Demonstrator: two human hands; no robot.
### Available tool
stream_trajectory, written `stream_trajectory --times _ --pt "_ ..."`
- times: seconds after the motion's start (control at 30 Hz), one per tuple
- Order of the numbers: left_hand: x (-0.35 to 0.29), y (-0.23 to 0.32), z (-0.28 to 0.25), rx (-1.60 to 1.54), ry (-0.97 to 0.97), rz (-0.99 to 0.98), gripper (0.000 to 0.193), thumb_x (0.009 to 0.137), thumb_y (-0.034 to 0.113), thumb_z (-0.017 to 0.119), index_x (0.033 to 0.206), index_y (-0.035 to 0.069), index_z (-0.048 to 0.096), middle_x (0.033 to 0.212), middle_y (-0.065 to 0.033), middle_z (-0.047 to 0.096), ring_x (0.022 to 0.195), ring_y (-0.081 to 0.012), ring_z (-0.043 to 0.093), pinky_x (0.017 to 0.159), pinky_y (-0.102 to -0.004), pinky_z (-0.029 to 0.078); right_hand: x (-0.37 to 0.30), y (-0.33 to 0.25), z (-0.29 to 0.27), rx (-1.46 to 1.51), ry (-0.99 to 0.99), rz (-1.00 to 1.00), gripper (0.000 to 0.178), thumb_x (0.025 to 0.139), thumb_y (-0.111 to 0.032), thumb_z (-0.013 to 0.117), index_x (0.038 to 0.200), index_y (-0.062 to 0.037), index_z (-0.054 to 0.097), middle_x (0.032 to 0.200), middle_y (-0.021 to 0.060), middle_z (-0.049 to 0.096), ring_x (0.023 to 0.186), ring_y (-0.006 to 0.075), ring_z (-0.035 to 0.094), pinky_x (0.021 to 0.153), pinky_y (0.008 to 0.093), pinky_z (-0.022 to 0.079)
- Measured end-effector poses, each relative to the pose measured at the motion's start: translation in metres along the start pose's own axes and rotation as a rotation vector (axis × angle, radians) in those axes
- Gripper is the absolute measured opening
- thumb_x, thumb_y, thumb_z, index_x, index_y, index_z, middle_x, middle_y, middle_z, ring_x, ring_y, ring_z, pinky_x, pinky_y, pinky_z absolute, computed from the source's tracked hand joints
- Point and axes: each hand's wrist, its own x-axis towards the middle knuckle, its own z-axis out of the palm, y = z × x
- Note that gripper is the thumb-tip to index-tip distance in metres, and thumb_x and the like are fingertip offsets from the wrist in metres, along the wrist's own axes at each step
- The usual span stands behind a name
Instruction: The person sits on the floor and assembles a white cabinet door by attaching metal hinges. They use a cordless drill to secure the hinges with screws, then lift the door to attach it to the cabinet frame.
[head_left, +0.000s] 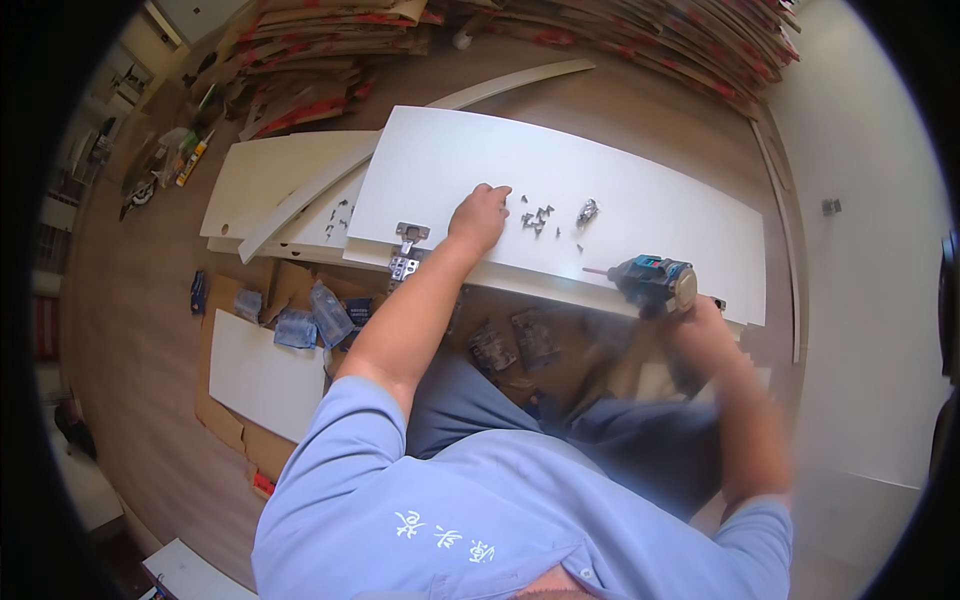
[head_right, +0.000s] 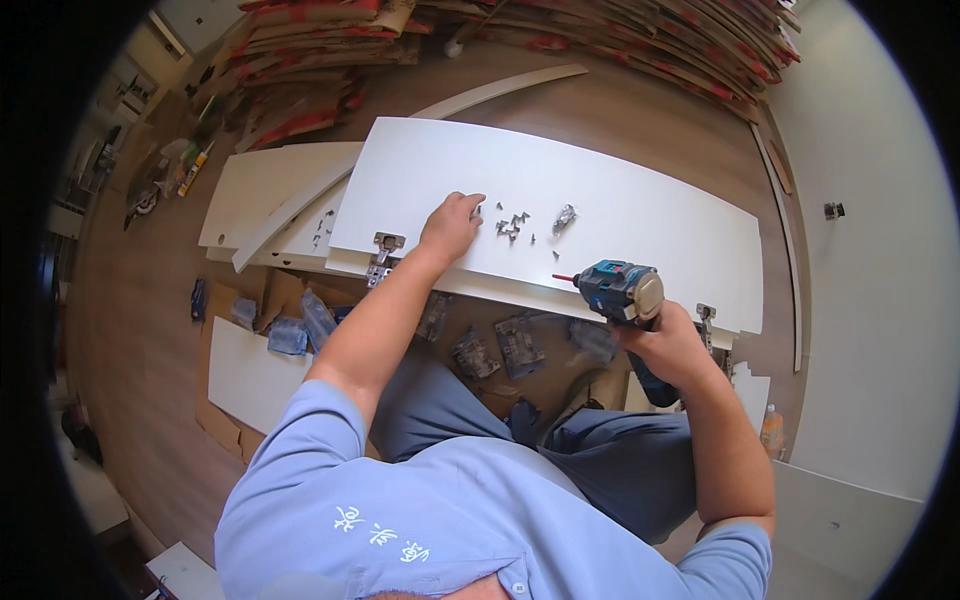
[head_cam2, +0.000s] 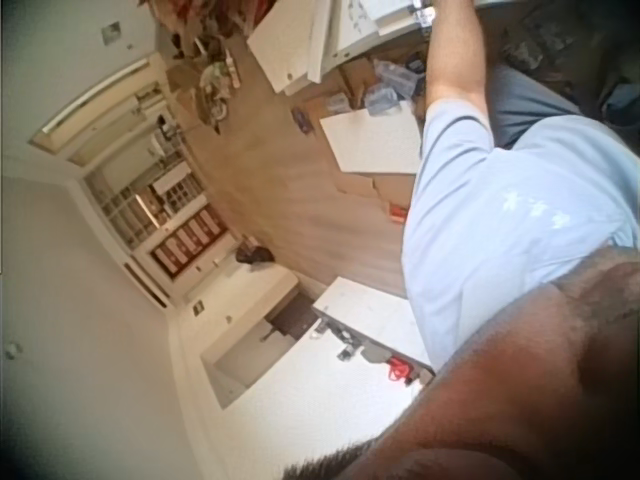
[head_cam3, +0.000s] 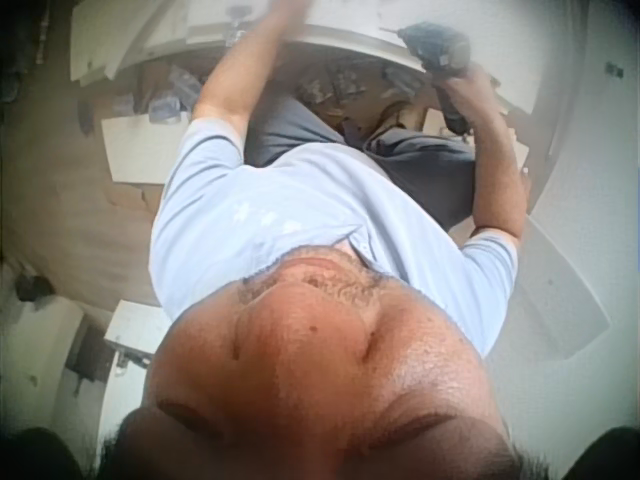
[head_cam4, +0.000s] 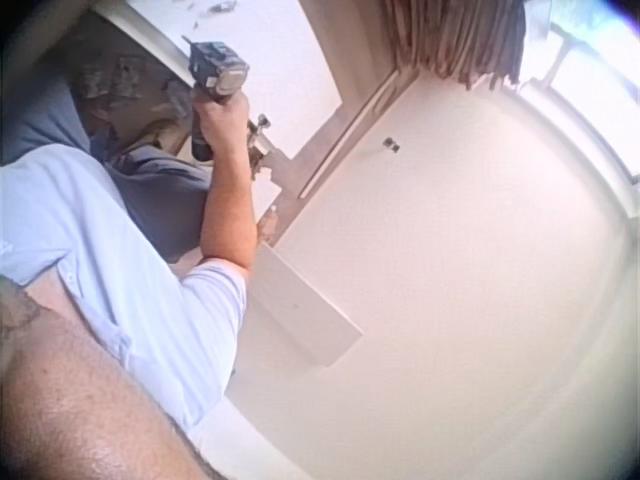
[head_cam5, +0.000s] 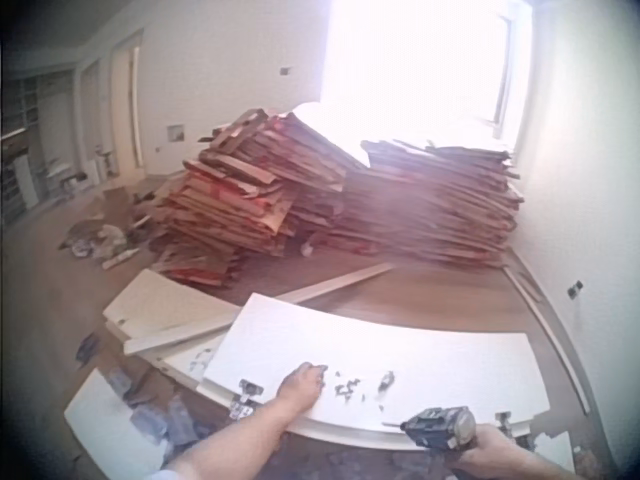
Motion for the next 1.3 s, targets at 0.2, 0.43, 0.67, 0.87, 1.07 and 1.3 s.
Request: stream_trajectory --times 0.2,0.43,0.67,0.87,1.07,1.3 --pt "0.023 0.0 -0.002 0.207 -0.132 -0.034 0.016 0.093 0.016 0.064 0.103 0.003 0.068 0.108 -0.0197 0.067 0.103 -0.0396 0.066 0.091 -0.0479 0.054 0.004 0.014 -0.008 -0.057 -0.034 -0.073 0.03 0.084 -0.008 0.075 0.111 0.0028 0.069 0.098 0.0088 0.072 0.091 0.015 0.063 0.087 0.0321 0.052" --pt "0.032 0.012 -0.012 0.406 -0.286 -0.209 0.023 0.094 0.005 0.054 0.112 -0.003 0.064 0.115 -0.0255 0.068 0.106 -0.0399 0.07 0.088 -0.047 0.059 0.013 0.004 -0.005 -0.067 -0.069 -0.059 0.03 0.084 -0.009 0.076 0.111 0.0023 0.069 0.099 0.0095 0.072 0.091 0.0164 0.064 0.087 0.0332 0.052" --pt "0.018 0.017 -0.014 0.49 -0.223 -0.184 0.028 0.093 0.011 0.056 0.117 -0.002 0.062 0.115 -0.0212 0.068 0.107 -0.0358 0.07 0.089 -0.0451 0.058 0.017 -0.007 0.003 -0.067 -0.116 -0.037 0.029 0.085 -0.009 0.075 0.111 0.0022 0.069 0.097 0.0091 0.072 0.089 0.0159 0.063 0.086 0.0331 0.052" --pt "-0.05 0.016 -0.022 -0.388 -0.122 0.006 0.026 0.091 0.005 0.056 0.116 -0.001 0.056 0.099 -0.0128 0.064 0.089 -0.0206 0.066 0.086 -0.0334 0.055 0.02 -0.006 0.016 0.196 -0.207 -0.137 0.024 0.086 -0.006 0.073 0.108 -0.0001 0.07 0.095 0.0055 0.071 0.086 0.0131 0.063 0.082 0.031 0.052" --pt "-0.114 0.03 -0.049 -0.509 -0.054 0.231 0.042 0.088 0.0 0.063 0.128 0.004 0.051 0.095 -0.0127 0.062 0.084 -0.0251 0.065 0.078 -0.0345 0.055 0.024 -0.014 0.033 0.286 -0.305 -0.155 0.022 0.087 -0.003 0.071 0.109 -0.0026 0.071 0.093 0.0022 0.07 0.085 0.0113 0.063 0.079 0.0292 0.052" --pt "-0.12 0.029 -0.081 -0.213 0.039 0.449 0.055 0.08 -0.008 0.066 0.131 0.006 0.049 0.1 -0.0128 0.061 0.085 -0.0267 0.066 0.078 -0.0362 0.056 0.03 -0.027 0.05 0.247 -0.349 -0.183 0.024 0.087 -0.003 0.071 0.111 -0.0031 0.071 0.093 0.0012 0.069 0.084 0.01 0.062 0.078 0.0282 0.051"
